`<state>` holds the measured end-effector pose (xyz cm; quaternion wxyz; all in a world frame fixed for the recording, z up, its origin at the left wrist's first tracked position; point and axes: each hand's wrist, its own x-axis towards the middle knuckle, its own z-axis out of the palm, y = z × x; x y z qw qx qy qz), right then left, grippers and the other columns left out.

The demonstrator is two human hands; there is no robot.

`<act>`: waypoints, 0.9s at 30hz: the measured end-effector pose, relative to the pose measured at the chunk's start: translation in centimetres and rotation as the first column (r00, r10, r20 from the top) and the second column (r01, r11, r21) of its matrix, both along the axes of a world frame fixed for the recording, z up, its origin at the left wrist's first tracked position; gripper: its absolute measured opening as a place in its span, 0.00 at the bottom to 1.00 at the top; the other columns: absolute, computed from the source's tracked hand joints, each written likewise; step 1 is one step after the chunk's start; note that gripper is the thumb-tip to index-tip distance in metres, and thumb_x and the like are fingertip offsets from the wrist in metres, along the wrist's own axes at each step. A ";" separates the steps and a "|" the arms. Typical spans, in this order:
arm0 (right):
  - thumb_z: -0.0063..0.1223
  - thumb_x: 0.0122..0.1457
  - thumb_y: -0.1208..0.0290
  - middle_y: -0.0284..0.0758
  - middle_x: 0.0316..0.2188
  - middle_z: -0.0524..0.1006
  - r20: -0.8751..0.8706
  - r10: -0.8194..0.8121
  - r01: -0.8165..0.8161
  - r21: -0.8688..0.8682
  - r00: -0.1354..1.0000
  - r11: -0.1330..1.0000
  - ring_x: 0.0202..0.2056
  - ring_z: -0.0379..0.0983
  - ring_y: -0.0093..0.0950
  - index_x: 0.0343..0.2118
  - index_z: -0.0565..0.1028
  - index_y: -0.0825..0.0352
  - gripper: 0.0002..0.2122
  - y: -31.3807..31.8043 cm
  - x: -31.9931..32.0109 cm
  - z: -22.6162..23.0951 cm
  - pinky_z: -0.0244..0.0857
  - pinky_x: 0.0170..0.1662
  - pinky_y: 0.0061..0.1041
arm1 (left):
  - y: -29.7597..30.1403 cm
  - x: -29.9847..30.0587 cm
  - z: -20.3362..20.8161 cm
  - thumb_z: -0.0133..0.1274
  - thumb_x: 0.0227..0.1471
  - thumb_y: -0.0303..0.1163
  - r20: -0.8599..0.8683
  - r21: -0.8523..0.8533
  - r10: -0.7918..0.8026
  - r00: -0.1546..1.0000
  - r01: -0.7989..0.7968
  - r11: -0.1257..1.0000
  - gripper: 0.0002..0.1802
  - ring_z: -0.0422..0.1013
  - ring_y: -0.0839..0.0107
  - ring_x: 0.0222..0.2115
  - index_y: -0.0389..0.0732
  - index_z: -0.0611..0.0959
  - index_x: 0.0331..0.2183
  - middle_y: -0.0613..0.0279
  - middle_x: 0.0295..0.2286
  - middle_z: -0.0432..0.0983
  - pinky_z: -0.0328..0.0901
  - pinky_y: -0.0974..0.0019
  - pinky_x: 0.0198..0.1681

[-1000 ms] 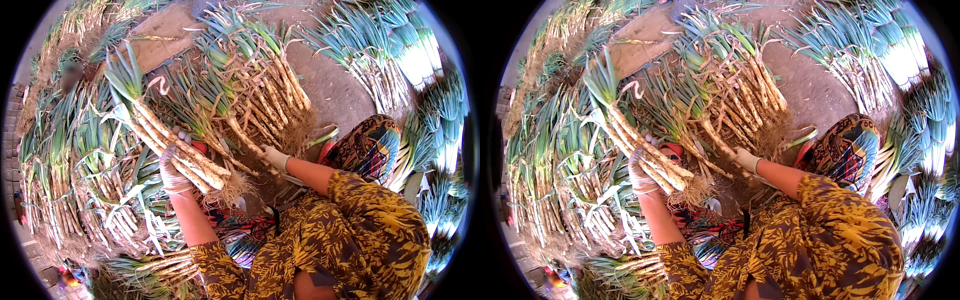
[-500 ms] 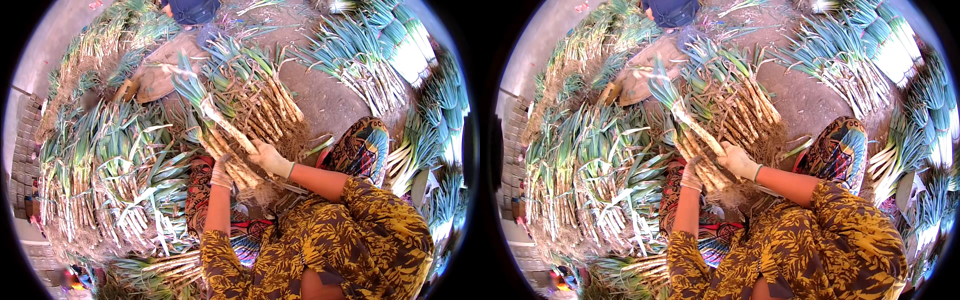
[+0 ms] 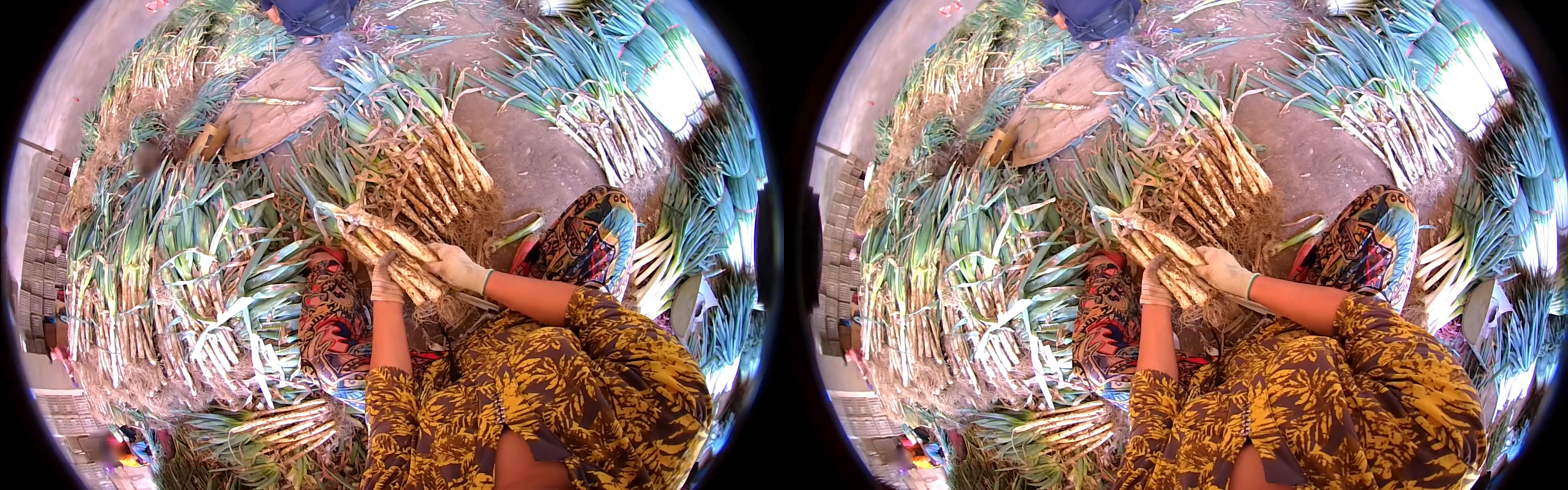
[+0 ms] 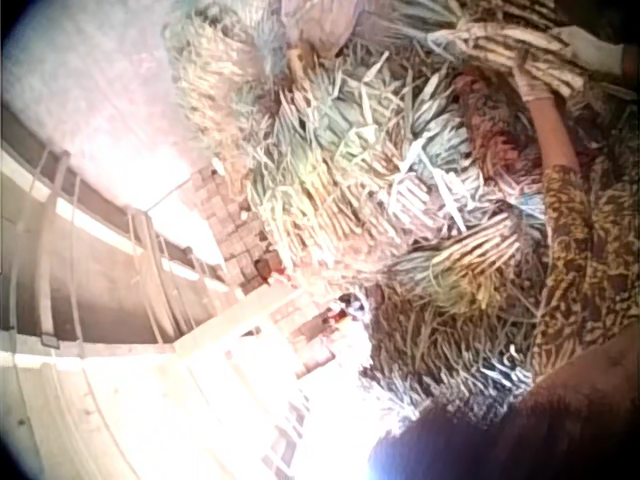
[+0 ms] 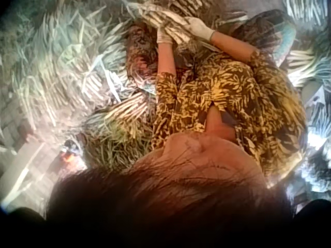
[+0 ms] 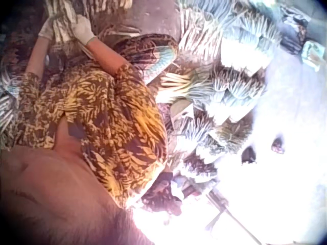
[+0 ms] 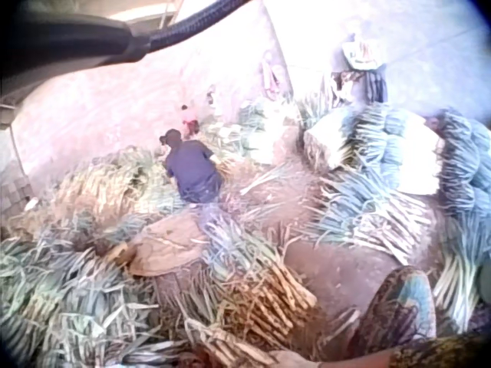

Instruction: The person gathers multiple leeks into a bundle and ties a plastic strip around the stalks by hand to secure them.

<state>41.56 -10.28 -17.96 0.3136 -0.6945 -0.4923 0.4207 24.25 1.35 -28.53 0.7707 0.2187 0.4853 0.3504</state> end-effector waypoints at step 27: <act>0.55 0.60 0.51 0.32 0.28 0.76 -0.963 -0.268 -0.055 -0.268 0.013 0.962 0.23 0.70 0.20 0.48 0.67 0.67 0.24 0.8 2.4 -2.3 0.63 0.22 0.22 | 0.3 -2.6 10.3 0.53 0.48 0.20 0.717 -0.077 0.118 0.687 -0.090 0.993 0.19 0.75 0.60 0.37 0.31 0.74 0.44 0.50 0.35 0.76 0.72 0.59 0.47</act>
